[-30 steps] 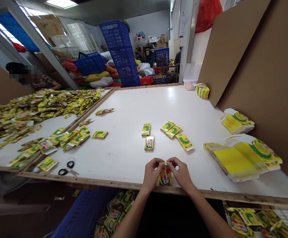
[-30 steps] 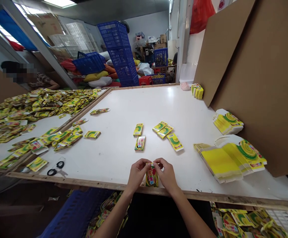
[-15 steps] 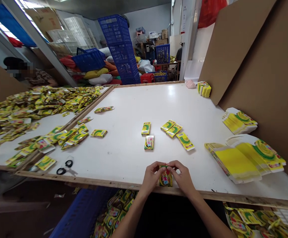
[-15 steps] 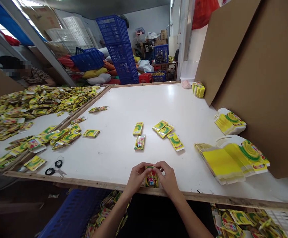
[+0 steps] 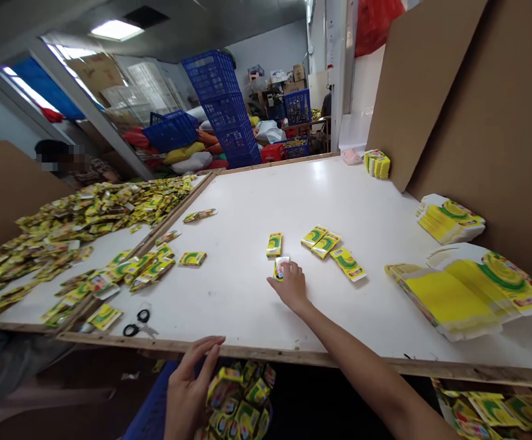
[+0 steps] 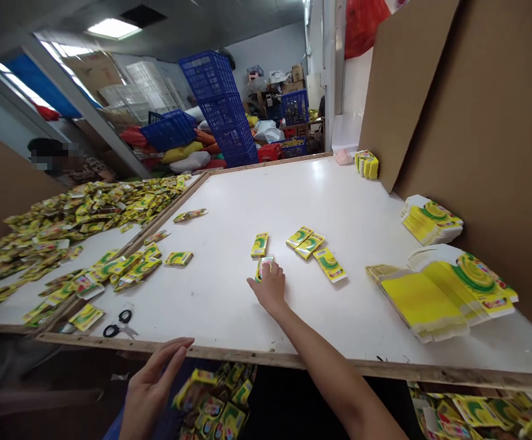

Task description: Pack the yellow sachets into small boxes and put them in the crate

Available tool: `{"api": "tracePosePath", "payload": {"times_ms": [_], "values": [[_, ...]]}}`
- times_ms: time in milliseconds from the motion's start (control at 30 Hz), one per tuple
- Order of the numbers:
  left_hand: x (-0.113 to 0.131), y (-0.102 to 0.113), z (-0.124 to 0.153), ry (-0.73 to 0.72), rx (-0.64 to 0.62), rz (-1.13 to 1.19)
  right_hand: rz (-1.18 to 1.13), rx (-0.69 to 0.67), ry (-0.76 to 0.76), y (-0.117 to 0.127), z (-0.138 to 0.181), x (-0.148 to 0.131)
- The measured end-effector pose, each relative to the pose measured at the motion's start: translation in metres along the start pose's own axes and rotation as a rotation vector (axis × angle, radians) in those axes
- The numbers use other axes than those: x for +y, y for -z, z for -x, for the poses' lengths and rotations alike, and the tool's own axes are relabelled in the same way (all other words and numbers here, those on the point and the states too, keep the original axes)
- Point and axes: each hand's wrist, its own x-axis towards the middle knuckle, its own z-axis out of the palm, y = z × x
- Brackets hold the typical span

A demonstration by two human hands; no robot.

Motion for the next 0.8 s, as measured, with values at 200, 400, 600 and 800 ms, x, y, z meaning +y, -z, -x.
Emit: {"api": "tracePosePath", "payload": {"times_ms": [200, 400, 600, 800], "values": [[-0.002, -0.055, -0.012, 0.099, -0.113, 0.210, 0.080, -0.068, 0.050, -0.012, 0.007, -0.005], [0.014, -0.147, -0.028, 0.193, -0.083, 0.637, -0.349, 0.012, 0.220, 0.023, 0.082, 0.031], [0.030, -0.171, -0.018, 0.092, -0.463, 0.793, -0.603, 0.009, 0.107, 0.068, 0.097, 0.063], [0.015, -0.174, -0.014, 0.148, -0.598, 0.818, -0.706, -0.083, 0.035, 0.073, 0.093, 0.078]]}}
